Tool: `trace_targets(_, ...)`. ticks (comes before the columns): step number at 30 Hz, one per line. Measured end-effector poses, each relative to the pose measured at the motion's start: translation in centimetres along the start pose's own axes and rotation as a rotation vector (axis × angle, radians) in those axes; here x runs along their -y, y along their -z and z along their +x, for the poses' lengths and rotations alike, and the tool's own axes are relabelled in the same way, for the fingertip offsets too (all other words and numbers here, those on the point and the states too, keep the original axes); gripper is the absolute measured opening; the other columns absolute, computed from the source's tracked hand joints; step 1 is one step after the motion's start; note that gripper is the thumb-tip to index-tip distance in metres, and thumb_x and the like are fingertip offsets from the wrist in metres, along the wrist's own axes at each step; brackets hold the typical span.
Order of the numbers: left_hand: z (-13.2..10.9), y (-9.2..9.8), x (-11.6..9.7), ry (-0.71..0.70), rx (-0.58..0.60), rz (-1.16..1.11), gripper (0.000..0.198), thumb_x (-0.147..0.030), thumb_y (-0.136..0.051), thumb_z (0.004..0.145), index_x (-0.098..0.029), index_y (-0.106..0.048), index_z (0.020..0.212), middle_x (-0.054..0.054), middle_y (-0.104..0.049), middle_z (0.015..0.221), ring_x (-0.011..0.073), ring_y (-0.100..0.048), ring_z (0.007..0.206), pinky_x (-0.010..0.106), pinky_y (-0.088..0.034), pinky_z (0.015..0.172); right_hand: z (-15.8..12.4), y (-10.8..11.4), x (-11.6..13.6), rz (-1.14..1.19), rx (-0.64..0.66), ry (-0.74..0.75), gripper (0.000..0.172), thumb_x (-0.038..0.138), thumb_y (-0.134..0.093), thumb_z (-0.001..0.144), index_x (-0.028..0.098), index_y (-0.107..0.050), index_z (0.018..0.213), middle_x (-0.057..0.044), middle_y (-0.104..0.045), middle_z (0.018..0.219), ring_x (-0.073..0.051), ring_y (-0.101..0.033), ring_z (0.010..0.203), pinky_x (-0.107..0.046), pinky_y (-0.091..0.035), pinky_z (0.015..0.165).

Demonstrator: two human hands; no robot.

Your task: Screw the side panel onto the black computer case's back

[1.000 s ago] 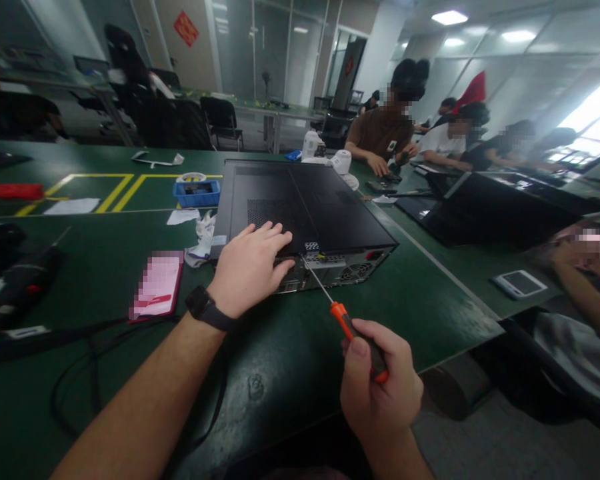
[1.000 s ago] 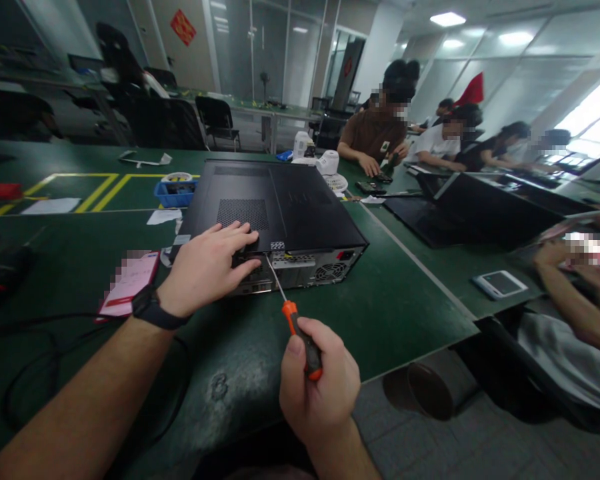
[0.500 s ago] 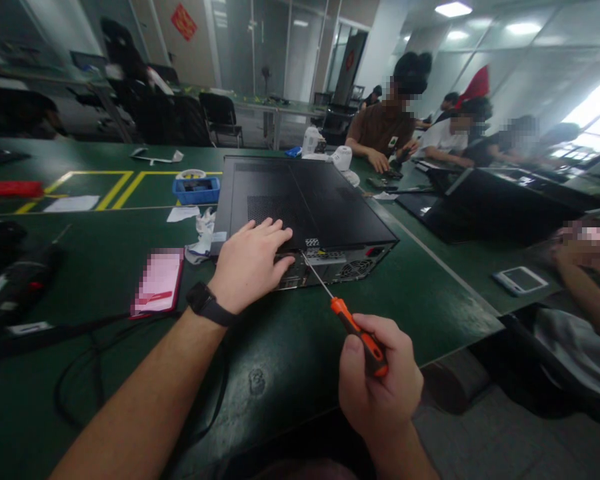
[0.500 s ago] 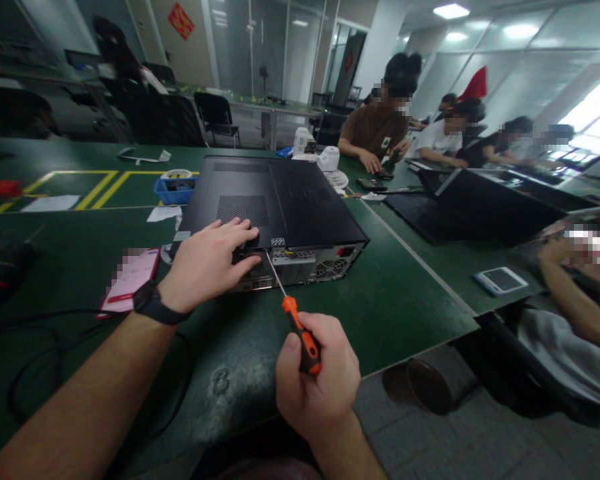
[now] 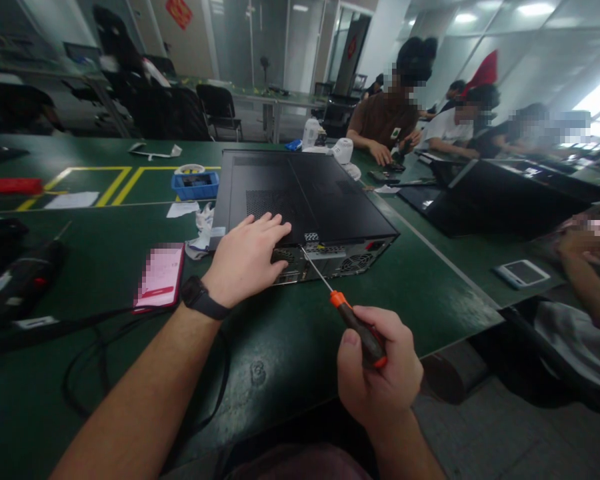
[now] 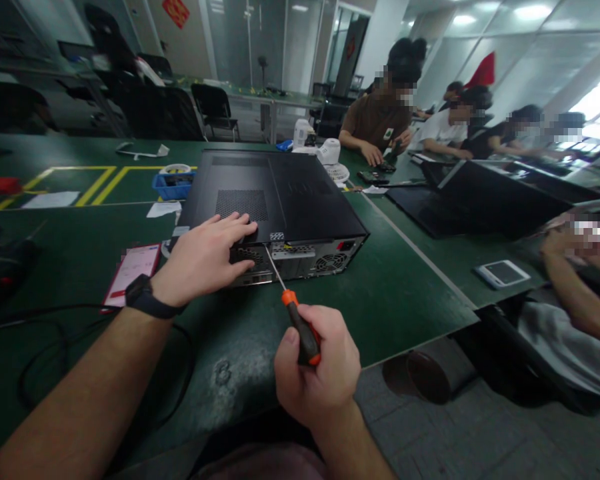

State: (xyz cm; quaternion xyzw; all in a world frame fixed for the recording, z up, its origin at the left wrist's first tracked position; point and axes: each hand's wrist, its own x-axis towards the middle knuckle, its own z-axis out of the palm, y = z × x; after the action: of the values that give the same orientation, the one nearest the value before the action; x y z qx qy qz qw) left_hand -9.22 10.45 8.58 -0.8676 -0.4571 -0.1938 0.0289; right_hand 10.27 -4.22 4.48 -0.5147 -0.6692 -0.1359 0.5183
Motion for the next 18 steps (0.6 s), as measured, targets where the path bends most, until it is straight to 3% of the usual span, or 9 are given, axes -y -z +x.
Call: trace_targets(18, -0.07, 0.73, 0.21, 0.021, 0.091, 0.033, 0.069, -0.025, -0.073, 0.084, -0.020, -0.053, 0.150, 0.009, -0.049, 0.161, 0.0253, -0.044, 0.151, 0.044, -0.031, 0.129, 0.44, 0.06, 0.26, -0.003, 0.008, -0.028, 0.025, 0.017, -0.063, 0.087, 0.021, -0.061, 0.112, -0.003, -0.072, 0.093, -0.016, -0.070, 0.074, -0.029, -0.056, 0.061)
